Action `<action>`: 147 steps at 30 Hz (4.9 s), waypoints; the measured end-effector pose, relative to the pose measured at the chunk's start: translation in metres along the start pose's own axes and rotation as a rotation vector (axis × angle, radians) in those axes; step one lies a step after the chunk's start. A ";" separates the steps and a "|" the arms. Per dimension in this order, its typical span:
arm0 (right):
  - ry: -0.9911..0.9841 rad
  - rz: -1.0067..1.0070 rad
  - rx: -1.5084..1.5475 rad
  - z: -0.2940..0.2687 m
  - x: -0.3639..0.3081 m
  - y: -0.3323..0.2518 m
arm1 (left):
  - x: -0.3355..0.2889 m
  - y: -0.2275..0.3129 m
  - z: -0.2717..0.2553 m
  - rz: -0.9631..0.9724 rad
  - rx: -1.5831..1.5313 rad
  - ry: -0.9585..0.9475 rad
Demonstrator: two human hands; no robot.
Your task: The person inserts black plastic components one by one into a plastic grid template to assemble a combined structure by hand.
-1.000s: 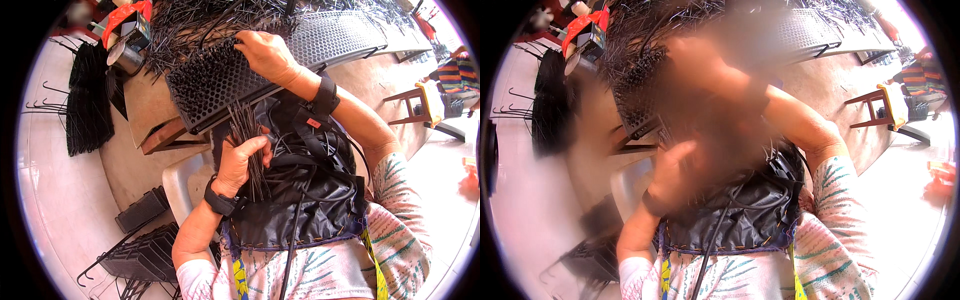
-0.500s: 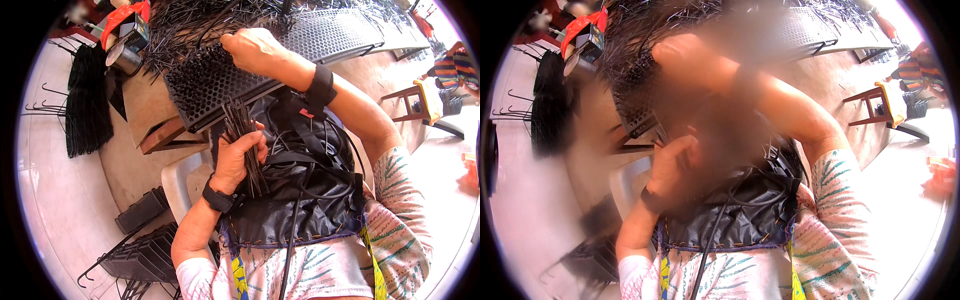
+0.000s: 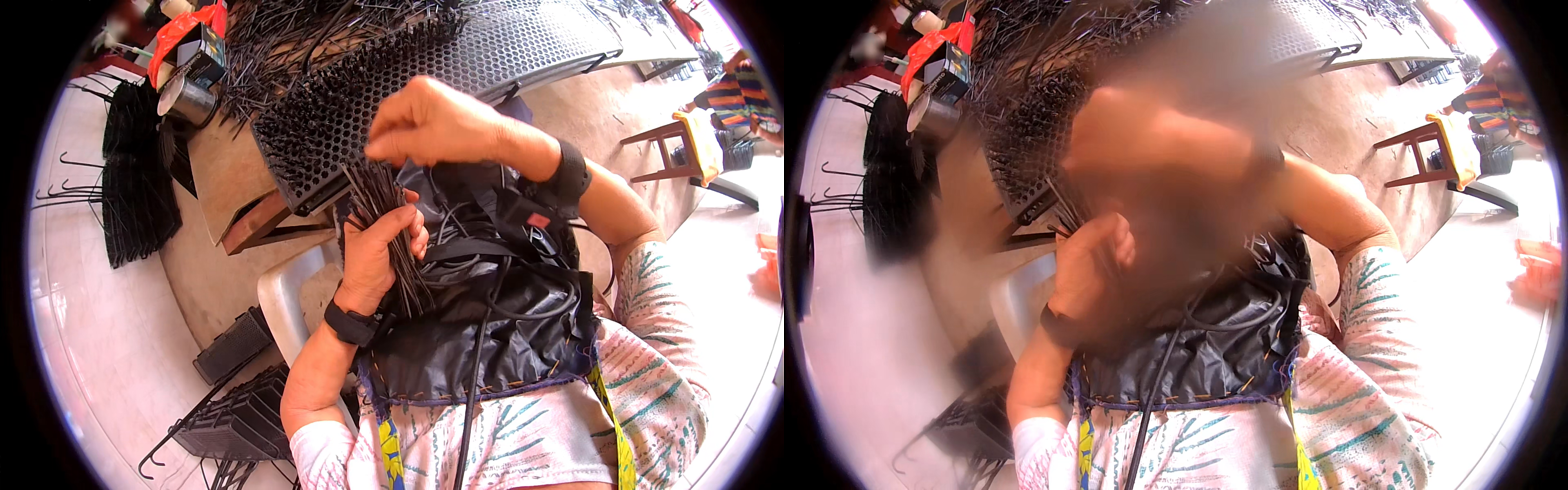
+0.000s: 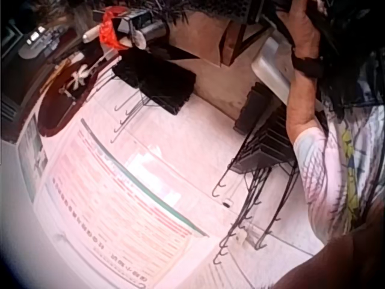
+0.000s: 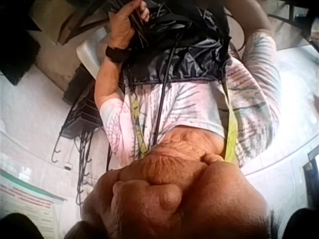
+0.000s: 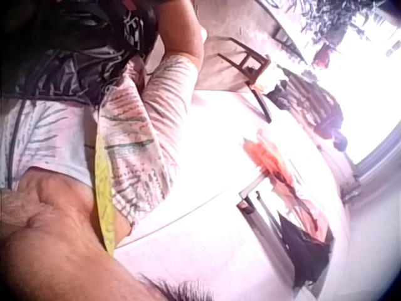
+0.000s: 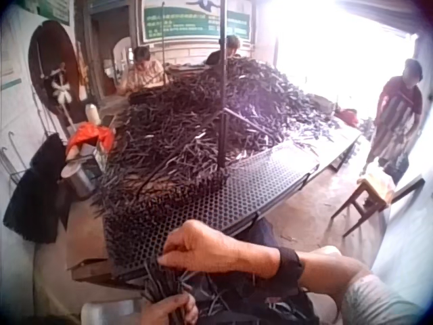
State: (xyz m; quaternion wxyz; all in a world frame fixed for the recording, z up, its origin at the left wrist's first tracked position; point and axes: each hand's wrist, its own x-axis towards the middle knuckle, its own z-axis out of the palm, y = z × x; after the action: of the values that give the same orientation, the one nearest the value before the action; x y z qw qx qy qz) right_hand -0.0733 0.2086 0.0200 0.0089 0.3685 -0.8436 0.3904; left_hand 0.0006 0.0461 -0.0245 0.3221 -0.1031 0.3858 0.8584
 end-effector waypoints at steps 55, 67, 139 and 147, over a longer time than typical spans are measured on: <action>0.495 -0.197 -0.475 -0.012 0.017 0.047 | -0.001 0.005 0.007 0.023 0.112 0.015; 0.121 -0.036 -0.357 0.002 0.019 0.038 | 0.003 0.000 -0.001 -0.016 0.001 -0.005; 0.126 0.445 0.781 0.001 -0.007 -0.008 | -0.003 0.006 0.010 0.059 0.153 -0.074; 0.629 0.221 0.339 -0.004 0.005 0.043 | 0.002 0.001 0.003 0.030 0.165 -0.087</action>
State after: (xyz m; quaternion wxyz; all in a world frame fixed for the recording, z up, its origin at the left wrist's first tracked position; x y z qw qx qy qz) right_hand -0.1046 0.2263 -0.0035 0.1643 0.1338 -0.7577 0.6172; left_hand -0.0012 0.0487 -0.0233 0.3331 -0.0329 0.4422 0.8321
